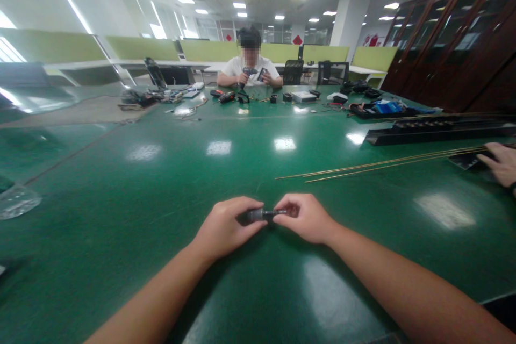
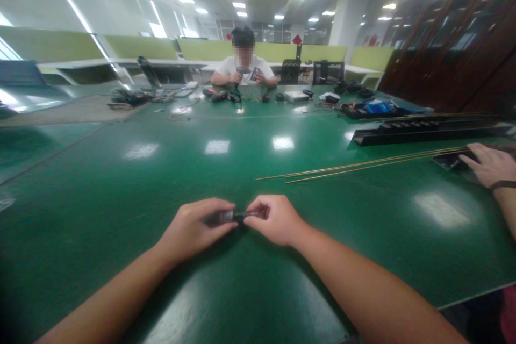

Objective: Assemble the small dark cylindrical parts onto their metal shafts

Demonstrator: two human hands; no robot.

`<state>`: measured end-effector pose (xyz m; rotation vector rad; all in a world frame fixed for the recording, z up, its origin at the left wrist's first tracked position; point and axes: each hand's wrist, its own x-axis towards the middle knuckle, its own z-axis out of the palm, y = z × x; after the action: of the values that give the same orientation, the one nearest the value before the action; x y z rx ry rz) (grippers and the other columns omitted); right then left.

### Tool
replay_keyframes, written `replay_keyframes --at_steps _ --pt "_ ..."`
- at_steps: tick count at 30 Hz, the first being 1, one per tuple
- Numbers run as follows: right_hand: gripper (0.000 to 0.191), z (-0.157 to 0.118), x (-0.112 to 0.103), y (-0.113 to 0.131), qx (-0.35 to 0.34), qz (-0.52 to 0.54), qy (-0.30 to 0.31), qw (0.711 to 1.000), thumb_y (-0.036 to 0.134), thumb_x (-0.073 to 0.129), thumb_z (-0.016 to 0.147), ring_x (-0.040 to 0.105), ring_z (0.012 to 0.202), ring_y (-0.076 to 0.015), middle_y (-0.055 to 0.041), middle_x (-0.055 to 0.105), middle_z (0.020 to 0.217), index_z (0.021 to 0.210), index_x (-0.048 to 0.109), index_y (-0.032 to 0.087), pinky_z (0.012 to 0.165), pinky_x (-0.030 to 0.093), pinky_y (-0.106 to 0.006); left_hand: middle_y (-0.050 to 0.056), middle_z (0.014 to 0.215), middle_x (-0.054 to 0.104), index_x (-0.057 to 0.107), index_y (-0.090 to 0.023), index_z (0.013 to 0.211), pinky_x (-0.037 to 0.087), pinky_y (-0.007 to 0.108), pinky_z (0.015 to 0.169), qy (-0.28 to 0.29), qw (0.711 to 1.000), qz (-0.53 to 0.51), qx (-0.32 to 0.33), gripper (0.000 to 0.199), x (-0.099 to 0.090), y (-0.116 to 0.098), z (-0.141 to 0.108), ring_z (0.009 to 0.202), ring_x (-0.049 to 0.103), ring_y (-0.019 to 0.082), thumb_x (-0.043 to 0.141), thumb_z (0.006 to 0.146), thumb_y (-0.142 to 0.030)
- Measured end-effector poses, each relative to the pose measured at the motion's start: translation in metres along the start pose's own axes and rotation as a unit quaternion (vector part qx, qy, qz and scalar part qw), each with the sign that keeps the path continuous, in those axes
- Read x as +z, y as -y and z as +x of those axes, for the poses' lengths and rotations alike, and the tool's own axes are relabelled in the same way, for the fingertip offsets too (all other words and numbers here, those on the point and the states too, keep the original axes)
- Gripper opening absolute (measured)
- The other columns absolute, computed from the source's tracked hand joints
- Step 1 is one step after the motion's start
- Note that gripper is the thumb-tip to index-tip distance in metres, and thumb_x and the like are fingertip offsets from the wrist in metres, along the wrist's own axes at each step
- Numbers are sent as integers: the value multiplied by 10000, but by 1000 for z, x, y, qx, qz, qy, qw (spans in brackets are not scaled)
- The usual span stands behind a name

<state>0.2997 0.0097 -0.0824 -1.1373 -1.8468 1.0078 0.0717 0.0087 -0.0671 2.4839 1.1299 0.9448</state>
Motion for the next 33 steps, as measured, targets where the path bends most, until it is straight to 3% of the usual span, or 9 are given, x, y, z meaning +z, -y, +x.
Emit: replay_keyframes --at_steps 33 --pt "132 1 -2 -4 2 8 -18 1000 252 718 753 528 575 -113 0 627 655 834 713 149 542 410 -220 34 940 730 704 -210 994 554 276 774 -28 999 25 -3 228 -4 0 0 820 692 175 718 803 -334"
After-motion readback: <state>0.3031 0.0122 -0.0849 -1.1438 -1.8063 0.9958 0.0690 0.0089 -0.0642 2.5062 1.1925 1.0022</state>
